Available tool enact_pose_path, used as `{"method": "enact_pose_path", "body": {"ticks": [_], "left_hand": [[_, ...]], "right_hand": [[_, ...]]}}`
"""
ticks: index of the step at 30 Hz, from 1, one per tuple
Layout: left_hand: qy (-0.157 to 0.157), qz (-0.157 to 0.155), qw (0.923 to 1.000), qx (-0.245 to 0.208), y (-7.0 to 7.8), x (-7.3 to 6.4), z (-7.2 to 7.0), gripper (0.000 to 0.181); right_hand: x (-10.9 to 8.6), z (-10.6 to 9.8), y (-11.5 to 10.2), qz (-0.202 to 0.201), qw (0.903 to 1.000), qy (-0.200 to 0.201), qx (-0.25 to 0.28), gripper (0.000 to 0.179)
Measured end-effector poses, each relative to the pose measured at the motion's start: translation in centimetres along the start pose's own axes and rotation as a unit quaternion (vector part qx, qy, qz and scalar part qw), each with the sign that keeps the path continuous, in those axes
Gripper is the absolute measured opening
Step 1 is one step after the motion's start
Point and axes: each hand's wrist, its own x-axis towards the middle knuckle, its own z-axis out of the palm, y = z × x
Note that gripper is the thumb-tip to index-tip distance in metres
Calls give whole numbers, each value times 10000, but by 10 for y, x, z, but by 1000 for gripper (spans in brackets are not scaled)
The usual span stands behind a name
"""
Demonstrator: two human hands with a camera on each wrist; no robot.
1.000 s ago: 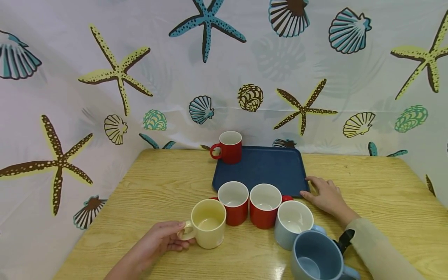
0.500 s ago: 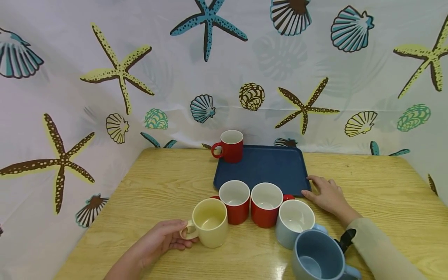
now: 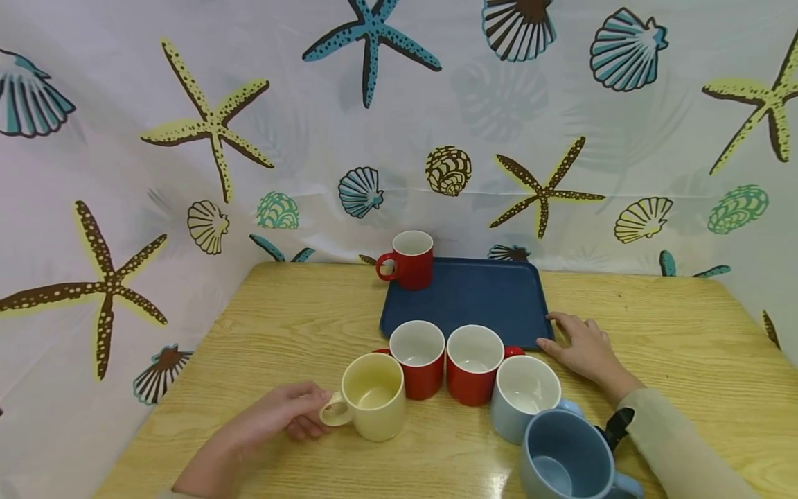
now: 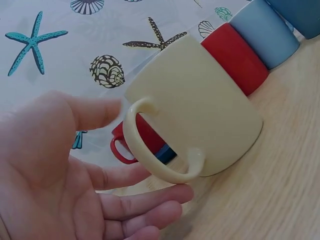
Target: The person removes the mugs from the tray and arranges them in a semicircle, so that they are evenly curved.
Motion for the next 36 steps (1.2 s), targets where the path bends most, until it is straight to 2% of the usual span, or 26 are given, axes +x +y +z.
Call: {"method": "enact_pose_path", "body": {"ticks": [3,9,17,20,26,31,36], "left_hand": [[356,-18,9990,288,6,3,-3,52],[1056,-46,9934,447,13,20,-5,57],[1425,171,9893,255,28,43,-10,51],[1458,180,9891,80,32,52,-13,50],[1304,258,9906,-334,30,70,-21,49],[1164,364,9915,-446,32,79,-25,51],[1089,338,9926,-416,38,86,-26,54]], "right_hand": [[0,0,0,4,10000,-2,14,73],[1,1,2,8,10000,-27,16,74],[2,1,2,48,10000,-48,27,75],[2,1,2,55,10000,-42,29,75],[2,2,3,66,10000,-37,28,74],[3,3,3,56,10000,-26,53,74],[3,1,2,61,10000,-41,25,75]]}}
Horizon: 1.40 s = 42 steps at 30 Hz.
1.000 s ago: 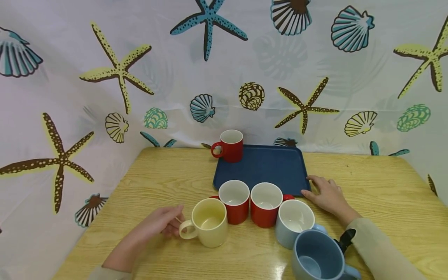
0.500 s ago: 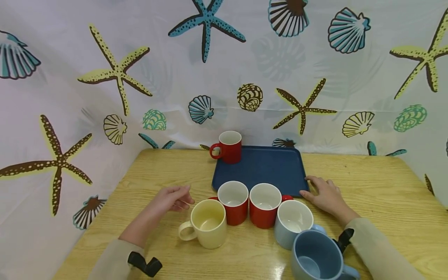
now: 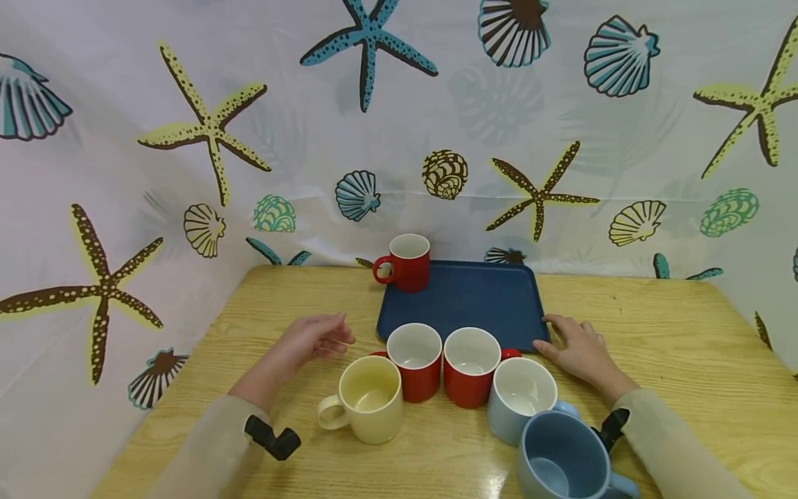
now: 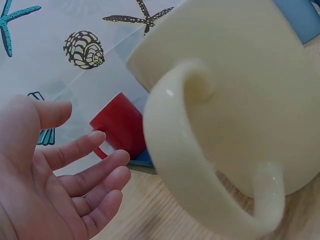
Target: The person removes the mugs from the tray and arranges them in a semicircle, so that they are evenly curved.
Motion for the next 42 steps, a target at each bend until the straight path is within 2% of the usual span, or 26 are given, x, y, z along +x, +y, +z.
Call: {"method": "enact_pose_path", "body": {"ticks": [9,14,20,27,36,42], "left_hand": [[-85,-42,9995,314,16,18,2,57],[-244,-59,9988,424,24,28,3,56],[-109,-59,9989,457,30,40,4,52],[-92,-89,9998,179,38,56,6,52],[-110,-135,9988,449,55,73,8,50],[16,-386,9985,381,64,81,10,46]], "right_hand": [[0,-2,0,33,10000,20,12,75],[0,1,1,62,10000,7,54,75],[-1,-2,0,21,10000,40,42,75],[-2,-7,-1,-93,9999,74,-10,71],[-2,-3,2,-145,9997,170,-23,72],[0,0,3,-196,9996,184,-53,72]]}}
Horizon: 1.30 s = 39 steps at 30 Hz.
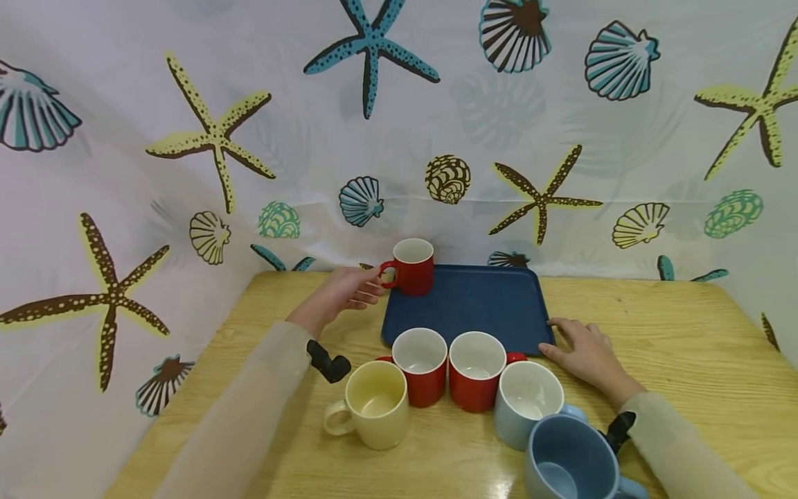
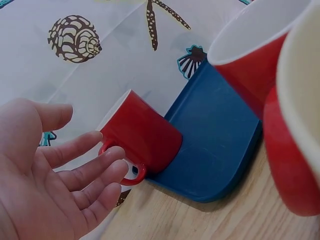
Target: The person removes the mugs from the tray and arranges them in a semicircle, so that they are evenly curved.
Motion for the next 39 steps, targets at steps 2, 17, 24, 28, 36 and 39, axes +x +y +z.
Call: {"method": "enact_pose_path", "body": {"ticks": [2,17,24,28,36,39], "left_hand": [[72,-89,9999,57,2,3,0,44],[882,-277,9946,472,8,25,6,43],[1115,-462,9915,489,2,37,7,47],[1045,-688,9917,280,-2,41,7,55],[850,-816,9930,-84,-8,53,6,60],[754,-843,9935,-121,-8,54,8,62]], "right_hand": [[0,0,-1,21,10000,-29,-7,72],[2,-2,-1,104,9998,-151,20,72],[3,-1,-2,105,9998,-150,24,70],[5,-1,-1,89,9999,-144,-37,69],[5,0,-2,125,9998,-130,-1,70],[5,0,-1,171,9998,-98,-7,70]]}}
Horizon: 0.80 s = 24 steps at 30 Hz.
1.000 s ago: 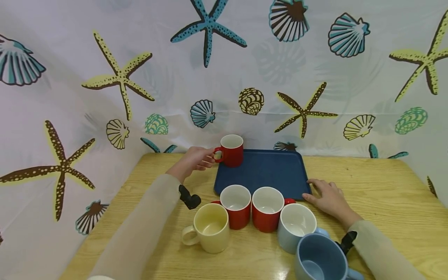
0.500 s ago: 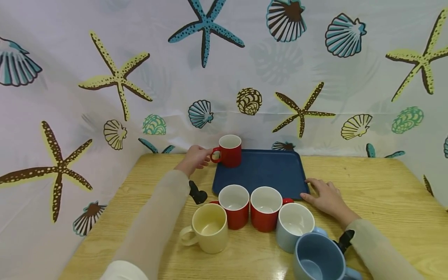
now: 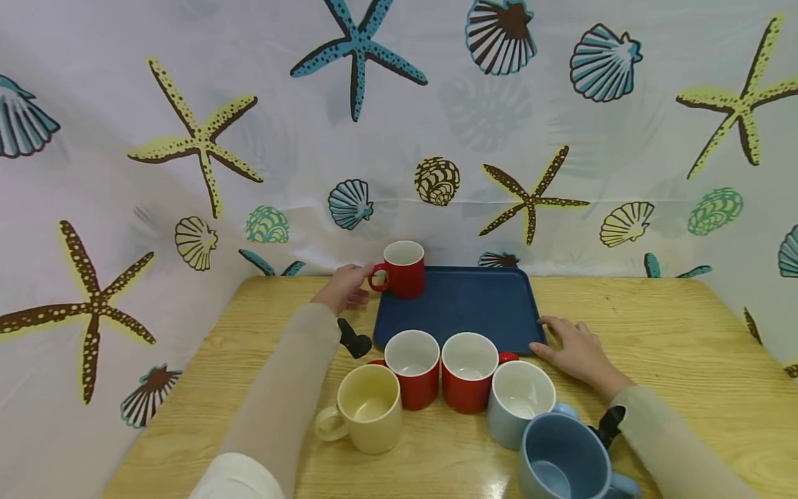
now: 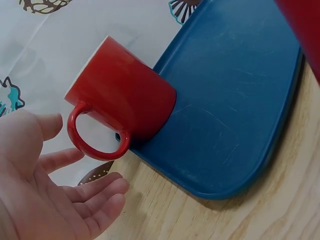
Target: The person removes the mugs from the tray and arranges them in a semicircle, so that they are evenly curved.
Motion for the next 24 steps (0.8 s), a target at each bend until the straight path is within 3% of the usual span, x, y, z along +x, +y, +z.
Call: {"method": "enact_pose_path", "body": {"ticks": [12,19,24], "left_hand": [[-365,17,9993,-28,-8,4,6,63],[-315,194,9992,-145,-9,3,10,58],[-298,339,9990,-47,-13,12,12,57]], "right_hand": [[-3,0,0,17,10000,-18,59,67],[-1,-1,1,-49,10000,16,82,67],[-1,-3,2,-18,10000,-9,67,68]]}}
